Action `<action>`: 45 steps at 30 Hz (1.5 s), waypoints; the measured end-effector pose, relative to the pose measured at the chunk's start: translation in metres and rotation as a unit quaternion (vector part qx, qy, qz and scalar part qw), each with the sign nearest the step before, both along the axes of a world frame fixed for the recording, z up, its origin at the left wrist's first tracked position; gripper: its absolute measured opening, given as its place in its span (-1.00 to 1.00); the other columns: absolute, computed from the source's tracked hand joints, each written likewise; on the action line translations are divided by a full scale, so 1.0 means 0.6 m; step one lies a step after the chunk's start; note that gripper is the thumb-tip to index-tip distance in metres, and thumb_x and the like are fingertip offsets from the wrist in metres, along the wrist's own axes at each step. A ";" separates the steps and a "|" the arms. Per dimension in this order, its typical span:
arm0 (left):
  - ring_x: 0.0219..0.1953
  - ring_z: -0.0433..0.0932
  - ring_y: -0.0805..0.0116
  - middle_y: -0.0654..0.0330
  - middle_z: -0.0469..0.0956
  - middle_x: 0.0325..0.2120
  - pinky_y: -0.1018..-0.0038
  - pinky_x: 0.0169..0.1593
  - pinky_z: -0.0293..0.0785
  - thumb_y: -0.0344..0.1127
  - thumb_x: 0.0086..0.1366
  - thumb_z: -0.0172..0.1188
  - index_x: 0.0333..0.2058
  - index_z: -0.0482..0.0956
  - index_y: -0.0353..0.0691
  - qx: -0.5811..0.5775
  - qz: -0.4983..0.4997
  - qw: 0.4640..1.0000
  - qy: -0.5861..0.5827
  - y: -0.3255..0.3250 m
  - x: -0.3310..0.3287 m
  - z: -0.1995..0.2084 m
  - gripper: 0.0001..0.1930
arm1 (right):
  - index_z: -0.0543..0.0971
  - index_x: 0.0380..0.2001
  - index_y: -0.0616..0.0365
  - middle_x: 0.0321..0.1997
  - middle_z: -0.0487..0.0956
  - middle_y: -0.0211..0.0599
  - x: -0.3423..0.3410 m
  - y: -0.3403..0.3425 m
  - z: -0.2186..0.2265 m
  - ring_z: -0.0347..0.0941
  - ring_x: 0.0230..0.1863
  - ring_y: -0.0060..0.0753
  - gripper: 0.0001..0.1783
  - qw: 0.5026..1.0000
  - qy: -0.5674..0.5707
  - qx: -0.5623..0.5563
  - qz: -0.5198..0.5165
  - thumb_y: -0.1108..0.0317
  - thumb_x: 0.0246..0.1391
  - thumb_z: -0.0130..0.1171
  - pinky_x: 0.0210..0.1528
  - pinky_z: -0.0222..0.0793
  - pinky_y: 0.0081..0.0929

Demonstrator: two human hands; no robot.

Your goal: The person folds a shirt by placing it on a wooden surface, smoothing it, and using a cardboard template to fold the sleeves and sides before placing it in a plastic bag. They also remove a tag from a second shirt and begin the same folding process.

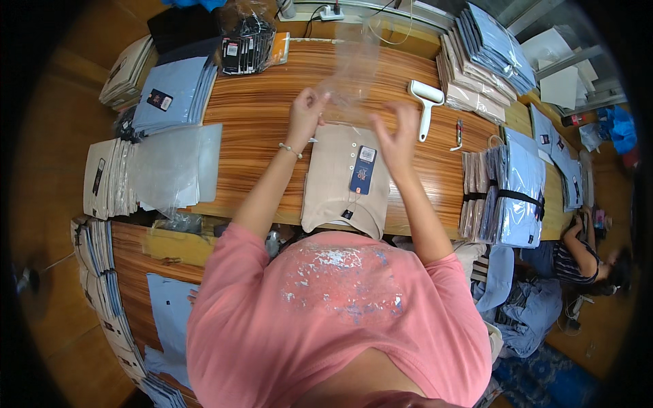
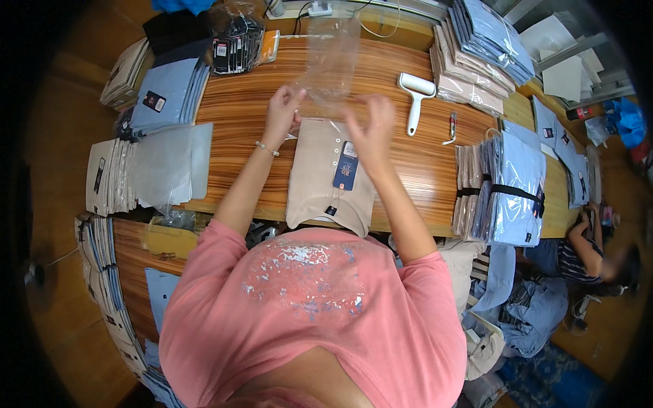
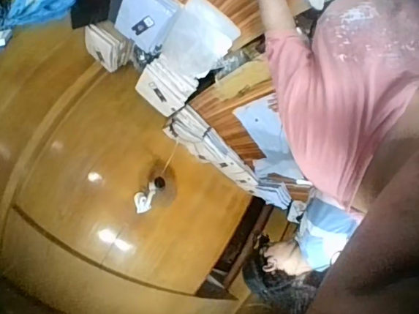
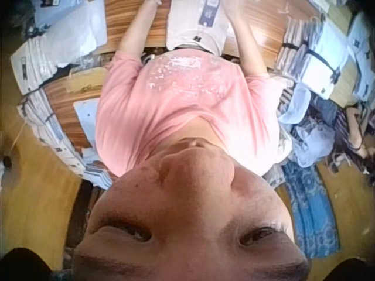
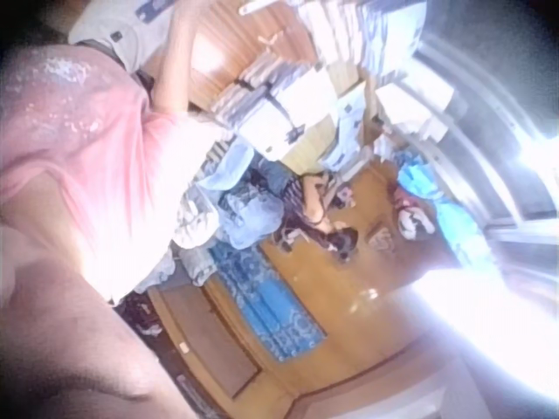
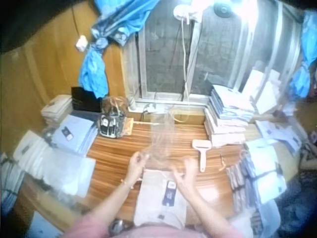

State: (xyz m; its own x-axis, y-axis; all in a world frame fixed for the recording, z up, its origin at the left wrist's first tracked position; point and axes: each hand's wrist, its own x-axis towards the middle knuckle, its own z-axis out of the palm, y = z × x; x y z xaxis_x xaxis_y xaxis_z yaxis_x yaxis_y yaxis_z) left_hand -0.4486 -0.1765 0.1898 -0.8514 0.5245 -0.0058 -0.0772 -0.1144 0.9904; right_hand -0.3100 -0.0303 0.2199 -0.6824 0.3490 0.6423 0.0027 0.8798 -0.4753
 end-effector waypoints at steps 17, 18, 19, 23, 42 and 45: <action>0.01 0.43 0.31 0.04 0.45 -0.06 0.44 0.01 0.40 -0.16 0.30 0.05 -0.12 0.40 -0.29 -0.006 -0.101 0.988 -0.114 -0.037 -0.038 -0.084 -0.68 | 0.42 -0.19 0.26 -0.11 0.45 -0.03 -0.029 0.103 -0.098 0.41 -0.06 0.03 -0.72 0.481 -0.031 -0.839 0.252 0.31 0.07 0.00 0.12 0.29 -0.02; -0.13 0.53 0.37 0.10 0.55 -0.21 0.46 -0.11 0.47 -0.26 0.31 0.00 -0.31 0.46 -0.23 -0.006 -0.072 0.992 -0.105 -0.030 -0.043 -0.085 -0.84 | 0.42 -0.17 0.30 -0.16 0.49 -0.03 -0.021 0.104 -0.083 0.47 -0.11 -0.05 -0.72 0.502 -0.061 -0.834 0.221 0.41 0.03 0.02 0.00 0.42 -0.19; -0.15 0.53 0.36 0.08 0.55 -0.20 0.45 -0.11 0.48 -0.31 0.30 0.00 -0.32 0.45 -0.23 0.029 -0.077 0.985 -0.151 -0.026 -0.054 -0.097 -0.87 | 0.42 -0.16 0.32 -0.18 0.51 -0.03 -0.017 0.118 -0.095 0.50 -0.14 -0.09 -0.72 0.608 -0.135 -0.759 0.188 0.45 0.03 0.02 -0.07 0.46 -0.26; -0.27 0.55 0.35 -0.01 0.51 -0.15 0.47 -0.19 0.52 -0.46 0.24 -0.01 -0.20 0.44 -0.28 0.055 -0.068 0.959 -0.271 -0.012 -0.049 -0.116 -0.84 | 0.46 -0.19 0.32 -0.36 0.58 -0.14 -0.009 0.160 -0.138 0.56 -0.40 -0.42 -0.78 0.719 -0.224 -0.653 0.078 0.56 0.06 -0.01 -0.38 0.51 -0.61; -0.40 0.54 0.59 0.20 0.59 -0.27 0.70 -0.36 0.43 -0.19 0.24 0.14 -0.17 0.48 -0.26 -0.209 -0.170 0.950 -0.157 -0.044 -0.058 -0.089 -0.71 | 0.58 -0.38 0.21 -0.58 0.49 -0.49 0.019 0.165 -0.120 0.31 -0.65 -0.75 -0.75 0.720 -0.298 -0.619 0.095 0.24 -0.02 0.27 -0.65 0.23 -0.78; -0.41 0.54 0.56 0.23 0.60 -0.31 0.67 -0.33 0.43 -0.22 0.19 0.19 -0.24 0.52 -0.28 -0.215 -0.146 0.965 -0.041 -0.025 -0.077 -0.163 -0.74 | 0.59 -0.42 0.19 -0.66 0.42 -0.54 0.007 0.168 -0.149 0.22 -0.71 -0.76 -0.75 0.770 -0.332 -0.543 0.055 0.21 -0.04 0.29 -0.70 0.10 -0.77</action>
State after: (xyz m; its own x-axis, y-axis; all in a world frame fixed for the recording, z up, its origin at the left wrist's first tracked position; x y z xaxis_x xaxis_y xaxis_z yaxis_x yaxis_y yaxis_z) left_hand -0.4948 -0.1918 0.0919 -0.6558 0.6759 -0.3362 -0.1236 0.3432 0.9311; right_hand -0.3058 0.0705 0.1303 -0.7981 0.3510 -0.4897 0.5155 -0.0229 -0.8566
